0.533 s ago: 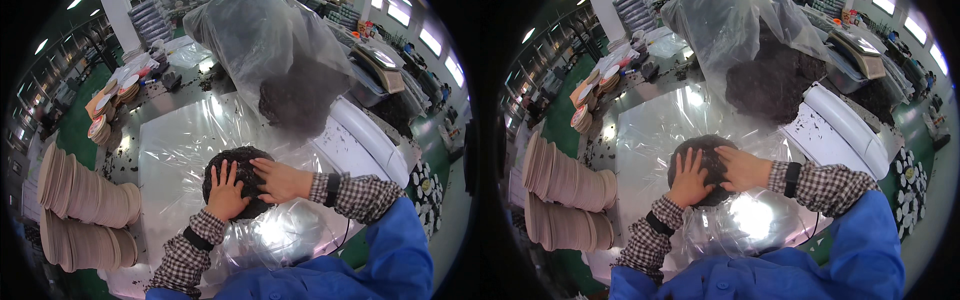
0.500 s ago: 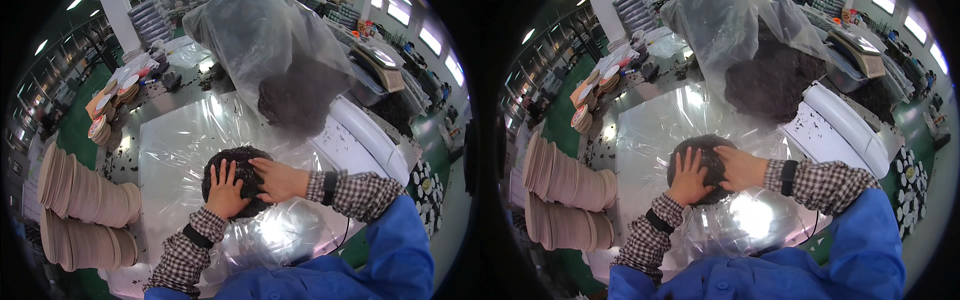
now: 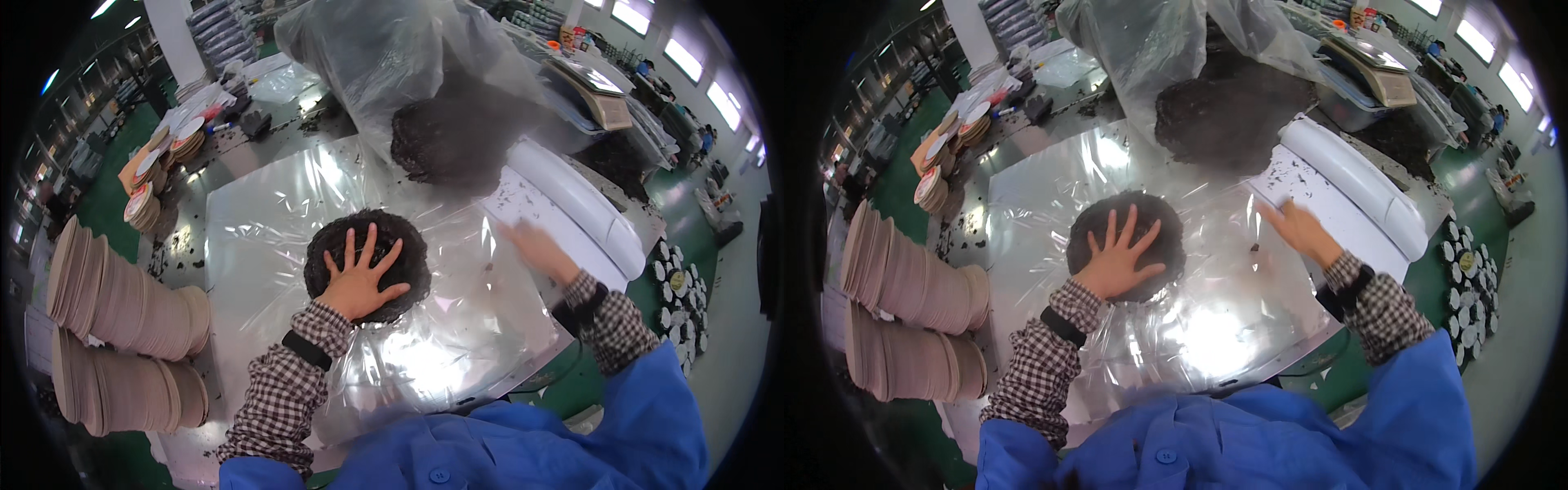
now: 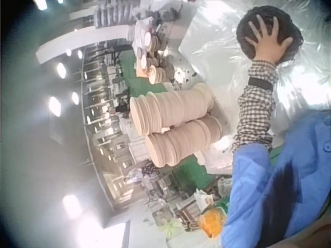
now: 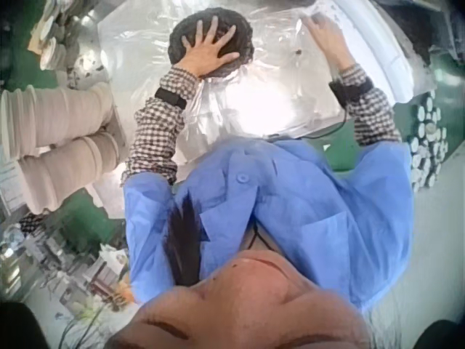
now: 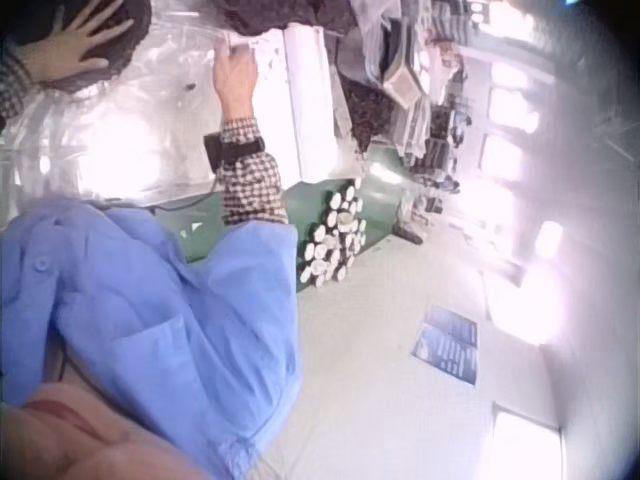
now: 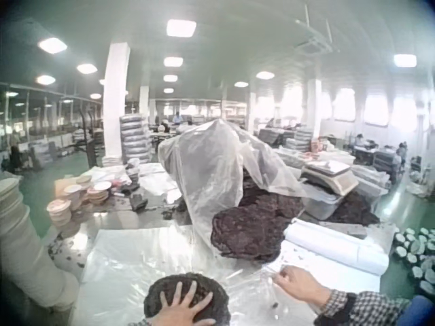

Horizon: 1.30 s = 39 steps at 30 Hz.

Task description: The person repeatedly scoops a dark granular food into round metal tins, presses it down by hand, covers it with plastic wrap, and seals each tin with a white paper lid. The tins are handled one at a time on a stainless steel table in a factory setting.

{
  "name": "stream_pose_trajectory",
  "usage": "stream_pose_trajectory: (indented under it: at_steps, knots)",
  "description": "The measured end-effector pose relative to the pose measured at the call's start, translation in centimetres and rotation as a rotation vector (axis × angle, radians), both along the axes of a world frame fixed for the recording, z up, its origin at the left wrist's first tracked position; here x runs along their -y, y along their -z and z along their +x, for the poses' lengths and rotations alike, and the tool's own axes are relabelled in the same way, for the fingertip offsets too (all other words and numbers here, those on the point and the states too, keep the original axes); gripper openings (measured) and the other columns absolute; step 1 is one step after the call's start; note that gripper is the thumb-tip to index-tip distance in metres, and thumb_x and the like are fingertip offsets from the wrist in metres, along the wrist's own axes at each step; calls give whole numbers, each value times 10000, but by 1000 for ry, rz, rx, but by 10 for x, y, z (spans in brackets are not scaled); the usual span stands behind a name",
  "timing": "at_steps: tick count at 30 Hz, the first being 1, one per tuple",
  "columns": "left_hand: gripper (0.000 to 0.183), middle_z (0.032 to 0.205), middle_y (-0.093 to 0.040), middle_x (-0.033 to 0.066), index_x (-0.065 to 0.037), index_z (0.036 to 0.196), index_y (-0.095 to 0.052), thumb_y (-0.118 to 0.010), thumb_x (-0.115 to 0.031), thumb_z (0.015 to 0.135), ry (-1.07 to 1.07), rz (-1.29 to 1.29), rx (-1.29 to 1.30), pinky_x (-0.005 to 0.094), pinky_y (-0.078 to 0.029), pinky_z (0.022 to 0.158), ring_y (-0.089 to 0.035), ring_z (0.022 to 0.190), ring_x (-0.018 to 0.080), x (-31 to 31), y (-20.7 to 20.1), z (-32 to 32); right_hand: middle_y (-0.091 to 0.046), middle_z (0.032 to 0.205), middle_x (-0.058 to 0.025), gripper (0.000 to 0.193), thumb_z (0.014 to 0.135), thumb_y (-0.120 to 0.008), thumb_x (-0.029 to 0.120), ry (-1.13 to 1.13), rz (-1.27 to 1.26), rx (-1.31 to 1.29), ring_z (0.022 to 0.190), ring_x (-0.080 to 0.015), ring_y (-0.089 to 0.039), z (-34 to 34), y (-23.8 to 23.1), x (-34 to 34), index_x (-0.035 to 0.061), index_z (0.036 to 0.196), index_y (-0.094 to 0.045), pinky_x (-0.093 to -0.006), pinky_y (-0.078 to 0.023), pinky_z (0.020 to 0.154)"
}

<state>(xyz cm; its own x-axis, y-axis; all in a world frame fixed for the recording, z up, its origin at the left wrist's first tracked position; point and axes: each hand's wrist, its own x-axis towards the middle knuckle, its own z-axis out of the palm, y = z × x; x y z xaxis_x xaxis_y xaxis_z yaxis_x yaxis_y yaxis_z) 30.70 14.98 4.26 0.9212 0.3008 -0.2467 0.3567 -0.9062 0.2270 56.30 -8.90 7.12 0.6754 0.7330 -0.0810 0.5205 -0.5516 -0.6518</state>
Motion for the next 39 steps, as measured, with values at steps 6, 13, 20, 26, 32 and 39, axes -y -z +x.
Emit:
stream_pose_trajectory:
  at_steps: [6, 13, 20, 26, 32, 39]
  knots:
    - [832, 1635, 133, 101, -401, 1559, -90, -395, -767, 877, 45, 34, -13, 771, -19, 1069, 128, 1474, 448, 4, 6, 12, -614, 765, -45, 390, 909, -648, 315, -82, -13, -793, 602, -105, -579, -49, 61, 59, -26, 1090, -595, -210, -472, 516]
    - [837, 1637, 118, 101, -399, 1559, -91, -400, -768, 874, -13, 27, -40, 772, -35, 1070, 112, 1475, 450, -2, -2, -5, -437, 1208, -143, 565, 893, -637, 317, 80, 274, -342, 1080, -242, -396, 14, -29, 73, 20, 1322, -422, -325, -342, 892]
    - [833, 1641, 94, 108, -379, 1561, -135, -415, -756, 873, 38, 74, 40, 785, -57, 1057, 71, 1477, 463, 3, 7, 6, 83, 1625, -192, 1363, 675, -825, 561, -538, 652, 220, 1502, -353, 49, -114, 10, -49, 65, 1550, 94, -482, -53, 1210]
    - [791, 1645, -73, 81, -284, 1567, -171, -468, -626, 919, 114, 257, 191, 789, -99, 1044, 54, 1493, 422, -18, 45, -12, -563, 1222, -302, 765, 916, -616, 343, -592, 335, 349, 1190, -379, -562, -150, 30, -151, 53, 1512, -233, -442, -458, 1017]
    - [687, 1636, -137, 73, -249, 1544, -272, -439, -570, 960, 187, 5, 91, 791, -96, 1047, 65, 1489, 427, -31, 44, -3, -618, 1138, -159, 320, 912, -636, 291, -633, 578, 143, 1029, -318, -620, -101, -3, -112, 55, 1124, -589, -406, -482, 921]
    - [629, 1563, -247, 162, -176, 1475, -371, -476, -534, 968, 4, -133, 269, 791, -125, 1040, -83, 1469, 461, -7, 12, 3, -507, 1318, -197, 486, 983, -582, 178, -368, 651, -957, 1145, -264, -565, 24, 43, 81, -16, 1402, -432, -360, -502, 933]
